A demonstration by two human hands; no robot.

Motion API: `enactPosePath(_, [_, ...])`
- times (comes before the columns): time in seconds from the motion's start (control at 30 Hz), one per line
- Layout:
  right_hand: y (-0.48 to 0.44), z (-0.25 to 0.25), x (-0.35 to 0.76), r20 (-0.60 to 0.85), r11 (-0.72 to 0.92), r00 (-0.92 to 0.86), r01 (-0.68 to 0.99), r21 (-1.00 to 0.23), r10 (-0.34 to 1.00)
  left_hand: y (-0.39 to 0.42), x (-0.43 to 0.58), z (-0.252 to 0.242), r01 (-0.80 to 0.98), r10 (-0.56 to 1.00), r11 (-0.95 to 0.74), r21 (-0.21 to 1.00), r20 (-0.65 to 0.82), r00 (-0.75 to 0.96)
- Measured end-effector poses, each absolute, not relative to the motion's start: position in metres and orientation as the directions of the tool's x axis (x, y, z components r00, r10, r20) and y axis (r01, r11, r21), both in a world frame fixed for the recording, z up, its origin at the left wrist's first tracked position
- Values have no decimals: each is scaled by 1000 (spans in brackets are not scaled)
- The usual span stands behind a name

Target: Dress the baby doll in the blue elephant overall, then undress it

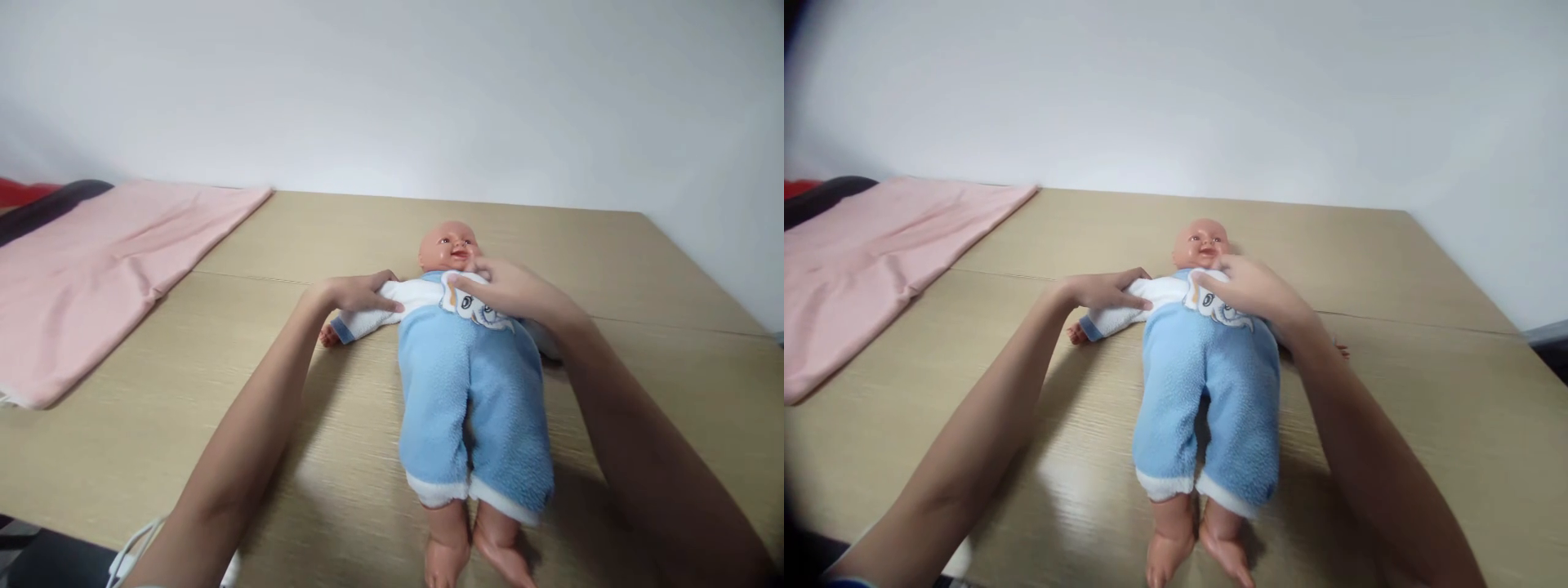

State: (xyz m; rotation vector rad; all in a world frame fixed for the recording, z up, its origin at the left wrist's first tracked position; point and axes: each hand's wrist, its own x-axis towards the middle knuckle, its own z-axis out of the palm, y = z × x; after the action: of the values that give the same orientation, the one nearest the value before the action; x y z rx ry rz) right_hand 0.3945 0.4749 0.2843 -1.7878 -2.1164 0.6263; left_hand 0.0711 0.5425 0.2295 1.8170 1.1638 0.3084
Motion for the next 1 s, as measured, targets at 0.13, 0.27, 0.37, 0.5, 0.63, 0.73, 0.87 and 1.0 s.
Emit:
enactPosePath(0.13, [455,273,458,-246,38,-238,787,-616,940,528,63,229,643,839,-127,755,-264,476])
enactPosePath(0.27, [426,246,494,-155,22,-260,572,-820,953,513,57,227,754,898,-128,644,-247,363])
enactPosePath(0.37, [408,227,493,138,126,-23,572,-810,990,504,61,231,818,952,-186,544,-105,287])
enactPosePath(0.5, [387,213,492,406,270,-48,816,-510,912,482,90,251,856,949,-282,433,-6,316])
enactPosePath(0.63, [367,200,522,404,286,-99,855,-434,909,454,151,267,773,886,-463,434,257,387])
enactPosePath(0.73, [358,192,549,317,238,-83,838,-491,945,450,206,261,595,760,-649,473,415,500])
enactPosePath(0.87, [352,194,565,246,147,15,767,-625,969,470,254,245,490,686,-718,494,388,615])
enactPosePath(1.0, [356,204,564,253,119,145,598,-793,957,491,267,240,447,629,-752,484,324,707])
